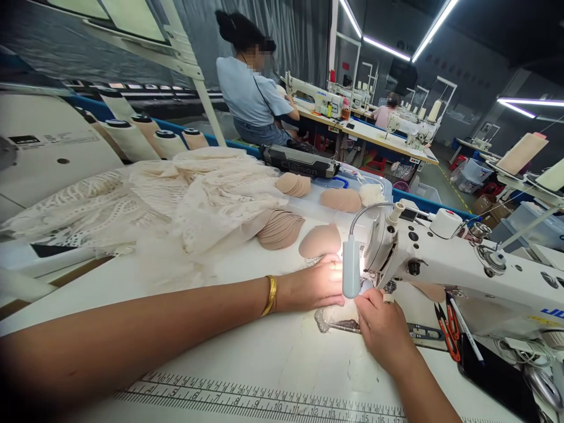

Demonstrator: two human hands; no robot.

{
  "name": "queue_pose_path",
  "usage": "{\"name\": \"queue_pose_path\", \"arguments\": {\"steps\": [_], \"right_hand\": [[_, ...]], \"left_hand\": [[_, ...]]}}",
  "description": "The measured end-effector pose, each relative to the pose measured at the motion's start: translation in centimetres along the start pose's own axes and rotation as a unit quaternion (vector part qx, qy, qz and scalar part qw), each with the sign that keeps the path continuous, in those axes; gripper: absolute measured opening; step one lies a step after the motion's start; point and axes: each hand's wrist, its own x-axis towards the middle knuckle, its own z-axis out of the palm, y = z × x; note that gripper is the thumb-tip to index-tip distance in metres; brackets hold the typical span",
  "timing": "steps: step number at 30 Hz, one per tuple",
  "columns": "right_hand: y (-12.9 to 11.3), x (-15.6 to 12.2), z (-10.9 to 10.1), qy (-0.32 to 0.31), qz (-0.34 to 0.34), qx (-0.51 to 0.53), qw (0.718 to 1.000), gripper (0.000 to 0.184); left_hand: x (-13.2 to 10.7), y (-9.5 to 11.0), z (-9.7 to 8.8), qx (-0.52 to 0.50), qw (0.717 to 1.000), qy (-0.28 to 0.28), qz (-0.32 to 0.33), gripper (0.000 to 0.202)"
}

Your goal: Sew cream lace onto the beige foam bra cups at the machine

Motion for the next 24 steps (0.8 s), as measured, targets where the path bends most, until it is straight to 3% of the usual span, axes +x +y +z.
{"name": "queue_pose_path", "arguments": {"steps": [8, 15, 22, 24], "right_hand": [[0.4, -0.2, 0.6, 0.01, 0.018, -0.008, 1.0, 0.023], [0.3, 0.0, 0.5, 0.011, 0.018, -0.01, 1.0, 0.025], [0.2, -0.2, 0.3, 0.009, -0.002, -0.045, 0.999, 0.027], [0.2, -0.2, 0.3, 0.006, -0.005, -0.048, 0.999, 0.026]], "left_hand": [[0.8, -1.2, 0.1, -0.052, 0.999, 0.014, 0.007, 0.012], [1.0, -2.1, -0.2, -0.035, 0.998, 0.008, 0.055, 0.008], [1.1, -1.2, -1.1, -0.022, 0.999, 0.012, 0.044, 0.008], [1.1, -0.9, -1.1, 0.002, 1.0, 0.018, 0.003, 0.005]]}}
